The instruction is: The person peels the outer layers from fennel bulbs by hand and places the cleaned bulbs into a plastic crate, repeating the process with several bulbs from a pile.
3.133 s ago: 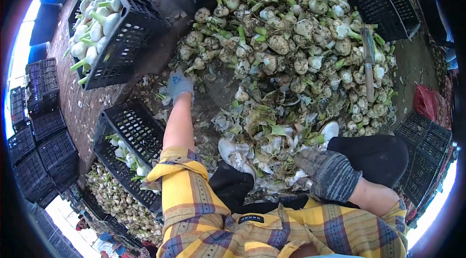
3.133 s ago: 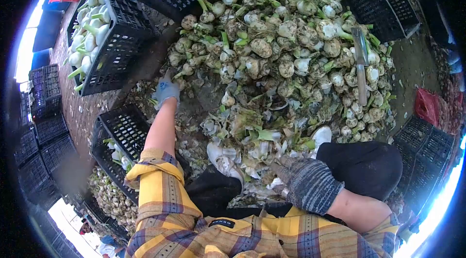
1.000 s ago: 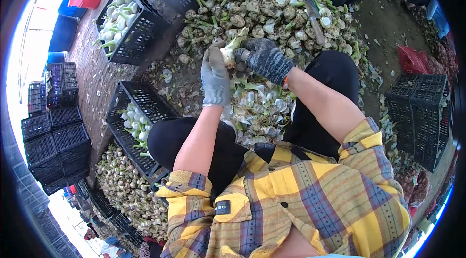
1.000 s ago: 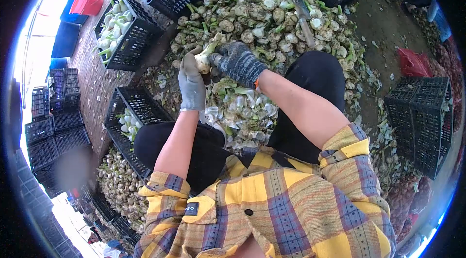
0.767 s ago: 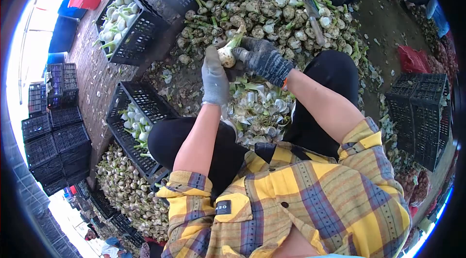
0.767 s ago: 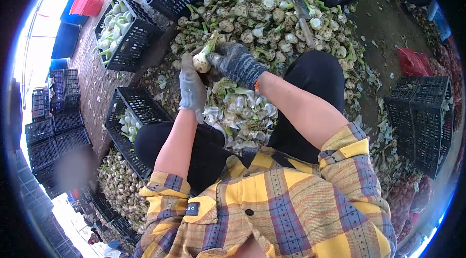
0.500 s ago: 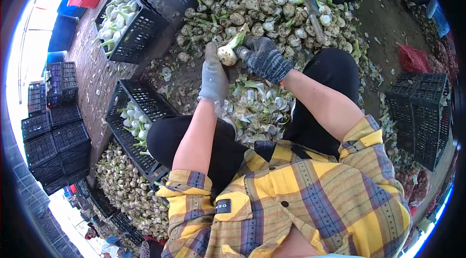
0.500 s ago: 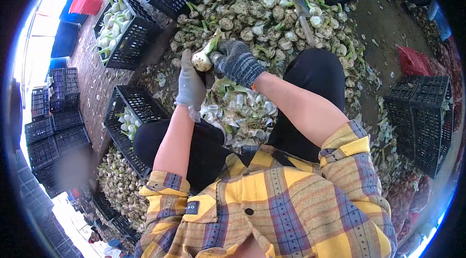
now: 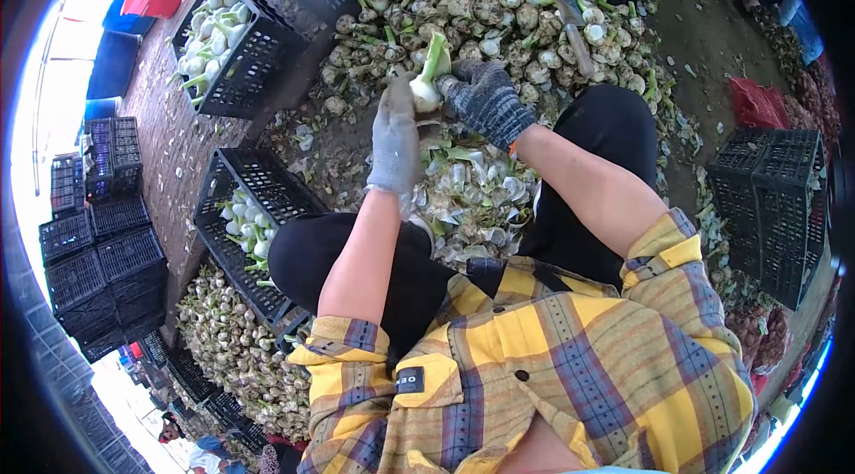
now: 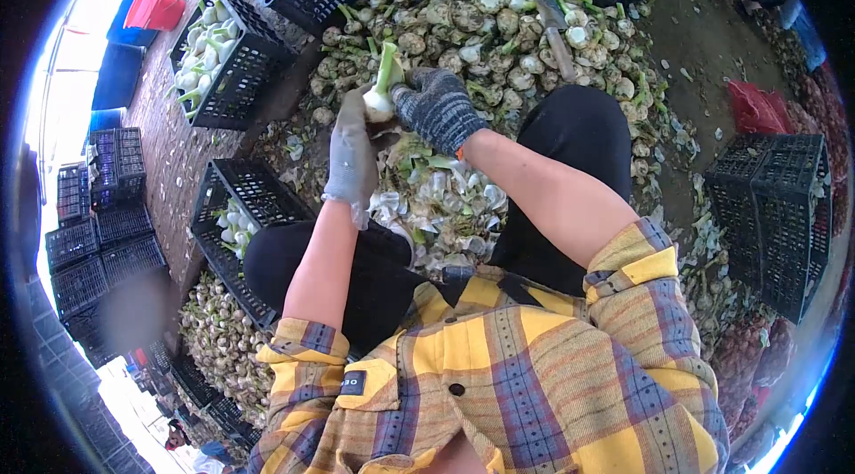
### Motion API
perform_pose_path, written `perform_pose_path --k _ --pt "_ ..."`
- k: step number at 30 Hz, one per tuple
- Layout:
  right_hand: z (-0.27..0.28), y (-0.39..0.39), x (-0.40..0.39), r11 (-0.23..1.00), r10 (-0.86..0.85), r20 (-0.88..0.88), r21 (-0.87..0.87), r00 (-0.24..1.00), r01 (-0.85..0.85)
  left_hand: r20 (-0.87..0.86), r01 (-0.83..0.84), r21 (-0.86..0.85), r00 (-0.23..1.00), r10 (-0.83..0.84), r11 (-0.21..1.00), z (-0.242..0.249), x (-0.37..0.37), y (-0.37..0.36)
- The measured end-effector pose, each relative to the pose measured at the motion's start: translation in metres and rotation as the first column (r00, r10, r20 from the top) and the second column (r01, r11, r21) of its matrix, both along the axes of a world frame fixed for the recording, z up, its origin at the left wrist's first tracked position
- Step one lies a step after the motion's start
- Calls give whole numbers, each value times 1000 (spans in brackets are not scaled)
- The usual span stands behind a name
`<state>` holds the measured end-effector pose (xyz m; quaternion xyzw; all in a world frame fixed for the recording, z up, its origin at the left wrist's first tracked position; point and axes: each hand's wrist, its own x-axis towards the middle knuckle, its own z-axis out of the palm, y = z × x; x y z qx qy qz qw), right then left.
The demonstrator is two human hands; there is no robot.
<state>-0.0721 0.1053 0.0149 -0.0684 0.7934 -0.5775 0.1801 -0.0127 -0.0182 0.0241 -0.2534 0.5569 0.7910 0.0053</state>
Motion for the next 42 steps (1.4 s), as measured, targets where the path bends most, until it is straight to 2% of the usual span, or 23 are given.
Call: perform_pose_path --k 3,6,7,10,13,16,17,20,23,25,26,28,30,31,34,36,37,38,39,42 --pt "-8 0 -1 996 5 3 -88 1000 -5 -73 -130 -54 989 126 990 4 2 16" --pt "-7 0 2 995 -10 -49 -100 999 5 -28 42 243 999 -36 969 -3 0 -8" --pt "-5 0 1 995 -15 -69 -104 998 8 -3 52 272 999 -53 961 -3 2 -9" --pt "4 2 0 998 21 108 -68 994 -14 72 1 35 997 -4 999 12 4 5" --pt "-6 -3 7 946 -111 121 -293 986 143 -44 -1 73 999 4 997 6 5 8" --pt "1 7 -2 966 37 254 -256 967 30 -51 53 345 998 -38 937 1 5 -6" --pt "4 7 -2 967 33 252 -252 967 33 -28 20 339 1000 -11 940 -7 5 -7" --pt "9 5 -4 867 -62 578 -372 814 331 -59 12 424 998 14 906 -4 4 -10" --pt "17 8 -7 807 -203 622 -331 757 489 -30 -77 381 995 96 921 -8 1 -20" --pt "8 16 -12 975 -26 314 -201 949 93 -61 -66 292 994 87 954 -12 2 -22" --pt "2 18 -15 992 109 164 -77 980 -97 -76 -61 247 994 82 967 -13 2 -23" --pt "-3 15 -16 972 26 -34 236 999 -17 -48 -73 127 996 80 989 -10 3 -19" --pt "-5 22 -13 994 93 -448 98 889 -55 -33 -38 17 999 38 999 -10 5 -16" --pt "-4 20 -15 994 90 -537 94 839 -46 -34 2 -34 999 -3 999 -11 6 -16" --pt "-6 10 -18 975 186 -514 -11 837 -224 -29 100 -136 994 -105 986 -7 11 -14" --pt "9 14 -10 942 296 -168 -111 940 -316 -57 152 -179 985 -165 972 -6 13 -12" --pt "3 14 -12 936 327 -137 -93 935 -341 -55 160 -155 984 -170 975 -8 12 -14" --pt "-3 13 -14 927 359 -108 -76 927 -367 -61 133 -50 989 -136 990 -8 12 -13" --pt "-2 11 -13 927 324 -124 -158 938 -341 -63 103 56 993 -99 993 -7 12 -13" --pt "8 14 -11 966 218 165 -176 962 -188 -91 56 317 995 -28 947 -8 8 -16"
